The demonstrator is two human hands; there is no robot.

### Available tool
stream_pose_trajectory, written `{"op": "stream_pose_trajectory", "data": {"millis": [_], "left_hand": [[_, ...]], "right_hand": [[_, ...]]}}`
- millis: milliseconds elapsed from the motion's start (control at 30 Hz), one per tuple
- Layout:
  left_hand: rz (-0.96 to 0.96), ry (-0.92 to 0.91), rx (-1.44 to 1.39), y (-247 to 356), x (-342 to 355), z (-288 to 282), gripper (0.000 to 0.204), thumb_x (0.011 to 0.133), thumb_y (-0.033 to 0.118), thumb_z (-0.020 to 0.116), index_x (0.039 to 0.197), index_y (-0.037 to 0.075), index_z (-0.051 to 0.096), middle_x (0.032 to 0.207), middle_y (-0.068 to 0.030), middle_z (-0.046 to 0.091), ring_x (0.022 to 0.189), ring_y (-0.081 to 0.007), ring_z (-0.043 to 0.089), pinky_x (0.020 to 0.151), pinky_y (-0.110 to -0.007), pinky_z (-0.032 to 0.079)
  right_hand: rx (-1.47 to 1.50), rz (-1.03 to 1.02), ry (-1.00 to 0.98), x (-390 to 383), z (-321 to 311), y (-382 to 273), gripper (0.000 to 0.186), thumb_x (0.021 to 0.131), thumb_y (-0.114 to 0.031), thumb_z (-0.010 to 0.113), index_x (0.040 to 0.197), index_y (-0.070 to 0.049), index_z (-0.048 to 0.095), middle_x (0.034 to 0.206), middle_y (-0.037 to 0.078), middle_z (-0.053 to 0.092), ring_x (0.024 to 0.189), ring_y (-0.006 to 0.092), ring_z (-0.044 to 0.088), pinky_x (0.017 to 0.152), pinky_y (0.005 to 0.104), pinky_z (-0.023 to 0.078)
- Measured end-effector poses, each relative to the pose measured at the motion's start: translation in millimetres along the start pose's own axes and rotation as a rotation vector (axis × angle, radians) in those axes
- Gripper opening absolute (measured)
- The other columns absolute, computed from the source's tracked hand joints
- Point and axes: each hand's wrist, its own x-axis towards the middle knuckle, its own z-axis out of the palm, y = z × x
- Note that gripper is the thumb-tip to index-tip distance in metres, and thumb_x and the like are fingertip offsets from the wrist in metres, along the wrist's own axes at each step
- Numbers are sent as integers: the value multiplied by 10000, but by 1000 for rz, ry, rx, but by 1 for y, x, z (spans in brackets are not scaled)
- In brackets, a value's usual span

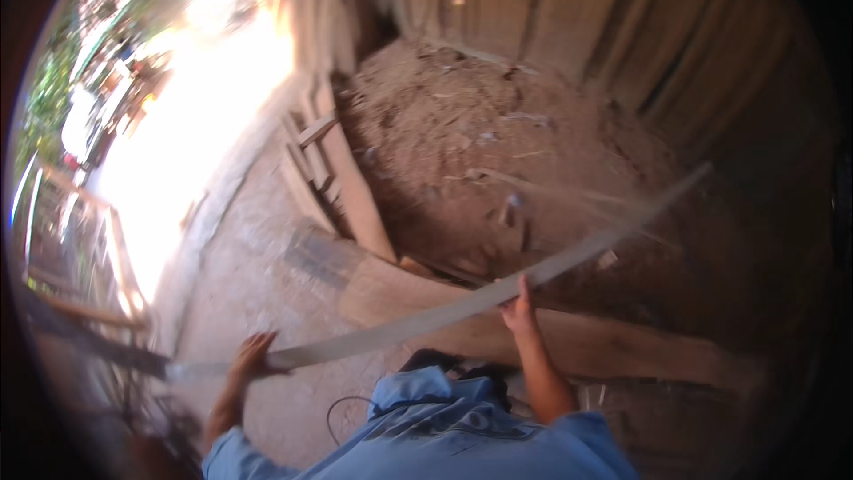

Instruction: The person measures a long wooden plank with a tape measure and marks it with a pencil. They then use a circular saw to cut the plank at the marked line and move the cut piece aside.

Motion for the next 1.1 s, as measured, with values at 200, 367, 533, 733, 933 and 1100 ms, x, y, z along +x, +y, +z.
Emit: {"op": "stream_pose_trajectory", "data": {"millis": [200,367,533,733,933,1100], "left_hand": [[-318,194,204,-92,-131,-19,900,449,342,954,1197,58,543,1039,-169,647,1038,-367,599,939,-493,434],[-279,64,343,-43,-127,-28,682,639,489,853,1124,85,594,983,-167,681,959,-378,635,808,-477,509],[-344,66,112,53,-80,-40,547,695,473,830,1000,89,588,888,-179,679,877,-397,653,751,-524,511],[-307,97,-50,127,-12,-45,523,709,451,819,1044,105,616,911,-202,692,891,-409,648,781,-527,504],[-237,155,-82,179,50,-34,586,589,441,886,891,20,612,877,-178,684,831,-360,672,741,-447,519],[-154,230,-138,211,102,-33,536,636,409,873,927,34,623,910,-153,694,911,-330,673,781,-431,516]], "right_hand": [[-35,62,90,60,9,-15,629,822,-557,722,1233,-128,516,1087,81,624,1032,262,625,810,461,547],[71,-62,50,91,41,-5,479,845,-424,724,1185,-134,551,1076,55,622,955,223,642,737,397,563],[183,-98,161,135,57,13,368,859,-346,706,1121,-116,589,992,55,633,930,200,624,704,351,515],[156,-16,202,171,67,29,420,815,-379,761,1132,-140,624,1053,57,627,1014,247,592,845,420,449],[87,-71,226,160,75,6,417,806,-384,765,1108,-136,619,1029,53,632,917,241,615,738,413,484],[145,-28,69,137,80,6,346,868,-353,702,1103,-121,599,999,48,655,921,227,645,747,375,550]]}}
